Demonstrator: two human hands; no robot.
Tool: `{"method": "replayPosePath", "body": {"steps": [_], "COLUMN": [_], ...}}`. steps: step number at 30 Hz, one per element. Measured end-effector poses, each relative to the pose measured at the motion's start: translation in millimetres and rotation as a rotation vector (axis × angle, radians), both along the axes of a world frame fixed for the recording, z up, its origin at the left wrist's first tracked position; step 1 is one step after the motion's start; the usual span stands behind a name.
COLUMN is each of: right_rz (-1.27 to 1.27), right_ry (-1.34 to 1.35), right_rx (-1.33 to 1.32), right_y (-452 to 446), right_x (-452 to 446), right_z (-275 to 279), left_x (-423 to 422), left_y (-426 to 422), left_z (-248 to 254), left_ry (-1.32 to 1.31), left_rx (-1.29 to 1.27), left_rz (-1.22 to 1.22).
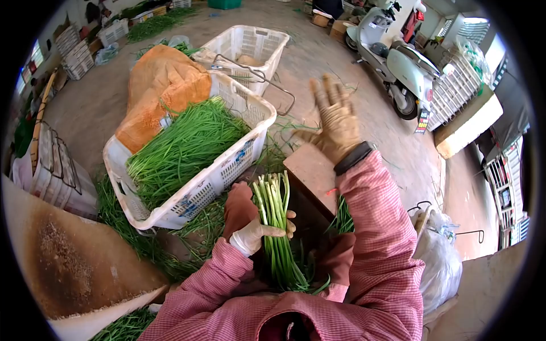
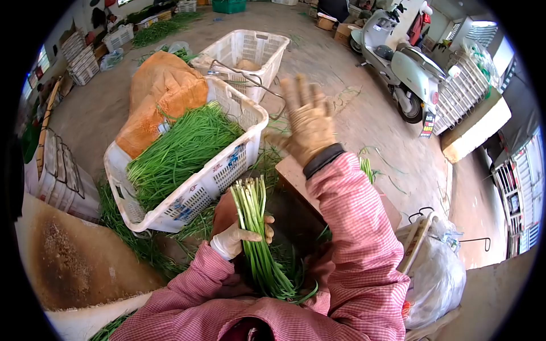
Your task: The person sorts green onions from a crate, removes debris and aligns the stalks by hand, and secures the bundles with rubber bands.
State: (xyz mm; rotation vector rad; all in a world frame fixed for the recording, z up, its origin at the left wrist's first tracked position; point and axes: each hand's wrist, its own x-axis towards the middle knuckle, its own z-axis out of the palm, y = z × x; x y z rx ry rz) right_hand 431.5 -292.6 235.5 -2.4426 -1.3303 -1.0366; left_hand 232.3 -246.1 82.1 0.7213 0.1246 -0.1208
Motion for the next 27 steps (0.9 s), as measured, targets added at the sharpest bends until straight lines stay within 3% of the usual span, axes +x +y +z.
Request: {"method": "replayPosePath", "body": {"steps": [2, 3, 5, 6, 7, 11, 13, 19, 22, 23, 24, 25, 27], "right_rz": [0.544, 0.689, 0.754, 0.624, 0.589, 0.614, 0.435, -0.112, -0.107, 0.171, 0.468, 0.611, 0.616], "right_ry": [0.483, 0.488, 0.867, 1.231, 1.325, 1.074, 1.035, 1.25, 1.266, 1.413, 1.531, 1.881, 1.813], "right_rx": [-0.12, -0.196, 0.004, 0.147, 0.252, 0.219, 0.213, 0.221, 0.293, 0.498, 0.701, 0.876, 0.787], "right_y": [0, -1, -10, -23, -35, -67, -70, -76, -80, -82, -85, -99, -138], "right_x": [-23, -25, -22, -29, -39, -101, -110, -113, -108, -102, -96, -89, -54], "right_z": [-8, -28, -60, -59, -67, -129, -143, -137, -143, -155, -160, -121, -85], "left_x": [7, 9, 14, 17, 21, 46, 58, 82, 108, 119, 130, 135, 154], "left_y": [2, 2, 5, 7, 9, 12, 6, -1, 22, 31, 44, 48, 52], "left_z": [-4, -6, -11, -11, -7, -5, -7, 10, 35, 49, 56, 75, 85], "left_ry": [-0.019, -0.04, -0.016, -0.007, -0.036, -0.043, -0.062, 0.094, 0.057, 0.08, -0.064, -0.105, -0.293], "left_rx": [-0.039, -0.074, -0.104, -0.13, -0.119, -0.169, -0.357, -0.32, -0.075, -0.126, -0.012, 0.095, -0.143], "left_rz": [-0.032, -0.055, -0.008, 0.048, 0.128, 0.379, 0.4, 0.306, 0.331, 0.403, 0.467, 0.52, 0.55]}}
